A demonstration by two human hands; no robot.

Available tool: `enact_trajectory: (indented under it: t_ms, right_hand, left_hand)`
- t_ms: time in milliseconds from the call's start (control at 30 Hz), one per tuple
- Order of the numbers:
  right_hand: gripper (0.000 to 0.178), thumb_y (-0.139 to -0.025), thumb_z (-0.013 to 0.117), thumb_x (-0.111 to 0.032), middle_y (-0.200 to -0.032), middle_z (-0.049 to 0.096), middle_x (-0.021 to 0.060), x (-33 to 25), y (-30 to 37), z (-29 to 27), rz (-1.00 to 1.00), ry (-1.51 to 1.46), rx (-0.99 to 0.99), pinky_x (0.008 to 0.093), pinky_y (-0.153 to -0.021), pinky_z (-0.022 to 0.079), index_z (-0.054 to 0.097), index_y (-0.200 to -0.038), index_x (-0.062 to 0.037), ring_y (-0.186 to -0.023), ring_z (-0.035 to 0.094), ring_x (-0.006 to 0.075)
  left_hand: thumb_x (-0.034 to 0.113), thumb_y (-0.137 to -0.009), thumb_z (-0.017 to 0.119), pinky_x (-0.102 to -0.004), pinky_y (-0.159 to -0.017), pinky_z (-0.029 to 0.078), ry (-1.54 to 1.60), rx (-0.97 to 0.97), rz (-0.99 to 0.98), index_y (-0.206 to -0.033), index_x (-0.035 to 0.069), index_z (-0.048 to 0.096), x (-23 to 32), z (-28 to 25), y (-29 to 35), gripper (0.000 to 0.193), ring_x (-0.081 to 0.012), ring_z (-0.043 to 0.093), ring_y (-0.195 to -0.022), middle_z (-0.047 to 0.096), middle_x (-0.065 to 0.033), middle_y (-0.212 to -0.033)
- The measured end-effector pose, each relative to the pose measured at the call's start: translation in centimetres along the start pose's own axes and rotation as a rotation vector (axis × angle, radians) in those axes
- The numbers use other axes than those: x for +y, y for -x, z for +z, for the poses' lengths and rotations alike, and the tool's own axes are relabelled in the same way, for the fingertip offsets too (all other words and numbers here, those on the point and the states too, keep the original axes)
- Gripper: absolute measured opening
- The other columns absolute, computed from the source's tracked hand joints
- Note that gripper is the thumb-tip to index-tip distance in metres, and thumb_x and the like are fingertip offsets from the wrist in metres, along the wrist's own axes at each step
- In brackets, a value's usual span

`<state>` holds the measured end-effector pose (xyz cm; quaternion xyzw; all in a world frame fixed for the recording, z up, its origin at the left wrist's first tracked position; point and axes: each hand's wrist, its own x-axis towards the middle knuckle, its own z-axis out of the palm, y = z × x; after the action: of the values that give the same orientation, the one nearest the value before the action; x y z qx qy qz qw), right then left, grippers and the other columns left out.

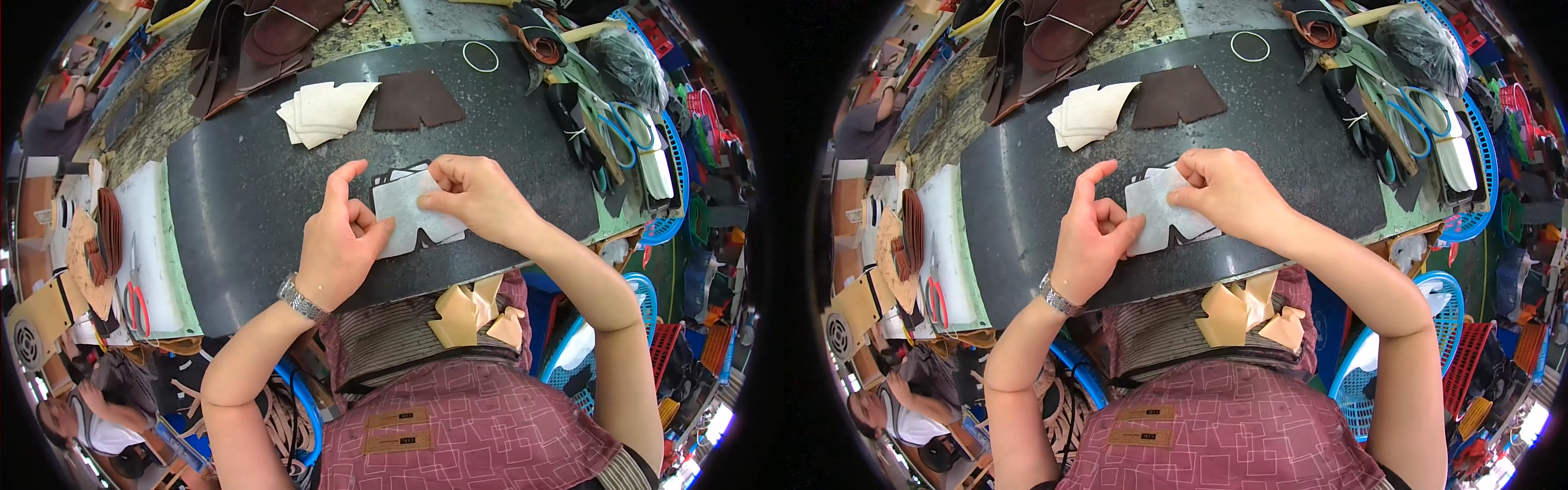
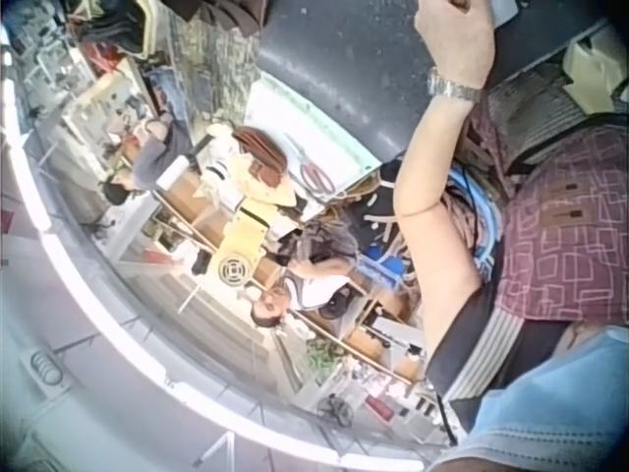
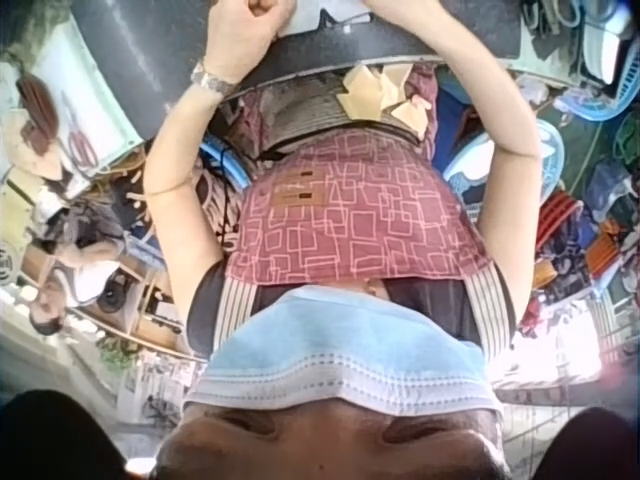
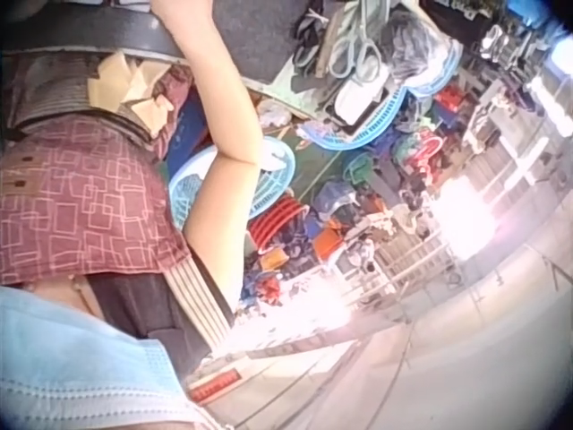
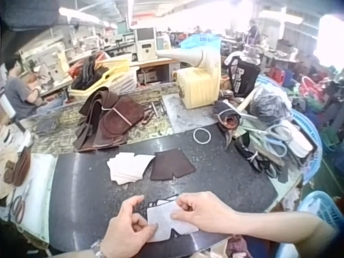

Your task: The person is organizing leather shoe components and using a hammer with a punch tool to create markings or holes on them.

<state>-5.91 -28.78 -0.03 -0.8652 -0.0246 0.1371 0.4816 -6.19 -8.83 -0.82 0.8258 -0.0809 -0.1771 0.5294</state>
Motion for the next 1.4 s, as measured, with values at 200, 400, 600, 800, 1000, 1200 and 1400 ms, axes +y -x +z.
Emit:
enact_trajectory:
  t_ms: [200,400,600,800,1000,1200,1400]
  right_hand:
    - [0.022,-0.074,0.067,-0.014,-0.061,0.055,0.0108,0.8,0.1,0.7,-0.282,0.227,0.059,0.0341,-0.049,0.042,0.052,-0.081,0.0006,-0.055,0.057,0.023]
    - [0.036,-0.071,0.067,-0.034,-0.078,0.059,0.0098,-0.2,-2.0,-1.8,-0.318,0.859,0.156,0.0353,-0.059,0.049,0.049,-0.085,-0.0061,-0.074,0.061,0.0256]
    - [0.023,-0.072,0.065,-0.019,-0.083,0.054,0.0061,1.8,-7.5,-1.2,-0.784,0.721,0.391,0.0338,-0.068,0.049,0.052,-0.085,-0.0055,-0.084,0.054,0.0241]
    - [0.018,-0.077,0.061,-0.018,-0.08,0.063,0.0107,2.3,-7.9,-2.7,-0.64,0.421,0.248,0.0355,-0.07,0.049,0.064,-0.085,-0.0021,-0.076,0.061,0.0275]
    - [0.016,-0.071,0.061,-0.012,-0.083,0.063,0.0111,-1.6,-3.8,-2.5,-0.892,0.605,0.475,0.031,-0.065,0.05,0.062,-0.083,-0.0009,-0.073,0.063,0.0245]
    - [0.017,-0.068,0.064,-0.019,-0.067,0.05,0.0051,-1.7,1.8,2.6,-0.863,0.839,0.03,0.034,-0.053,0.046,0.053,-0.072,-0.0066,-0.061,0.055,0.0204]
    - [0.017,-0.074,0.064,-0.019,-0.078,0.056,0.0094,-2.9,-7.6,4.1,-0.872,0.556,0.212,0.037,-0.064,0.048,0.055,-0.076,-0.0051,-0.071,0.057,0.0268]
  left_hand:
    - [0.009,-0.074,0.063,-0.0333,-0.053,0.046,-0.197,-0.075,0.041,-0.115,0.006,0.041,0.5,0.0,-0.4,0.047,-0.0237,0.059,-0.054,0.058,-0.0083,-0.061]
    - [0.017,-0.073,0.066,-0.0405,-0.058,0.048,-0.647,0.05,0.29,-0.099,0.009,0.052,1.0,-1.5,-1.4,0.031,-0.0318,0.061,-0.068,0.063,-0.0133,-0.077]
    - [0.003,-0.07,0.062,-0.0354,-0.073,0.049,-0.797,0.198,0.879,-0.096,0.006,0.06,0.7,-6.1,-10.1,0.026,-0.0279,0.06,-0.08,0.061,-0.009,-0.086]
    - [0.004,-0.07,0.057,-0.0357,-0.07,0.05,-1.309,-0.449,0.859,-0.079,0.006,0.063,2.2,-7.3,-12.6,0.011,-0.0269,0.062,-0.077,0.062,-0.0081,-0.082]
    - [0.007,-0.071,0.055,-0.0364,-0.064,0.051,-1.447,-0.499,0.934,-0.072,0.006,0.061,2.9,-7.0,-12.9,0.006,-0.0273,0.062,-0.073,0.061,-0.0082,-0.076]
    - [0.008,-0.069,0.058,-0.0359,-0.063,0.051,-1.444,-0.58,1.016,-0.069,0.008,0.06,3.4,-6.8,-13.8,0.002,-0.0271,0.061,-0.07,0.059,-0.0076,-0.076]
    - [0.016,-0.076,0.063,-0.0291,-0.061,0.048,-0.687,-0.172,0.623,-0.08,0.003,0.064,-0.1,-9.8,-13.8,0.013,-0.0201,0.06,-0.064,0.063,-0.0104,-0.076]
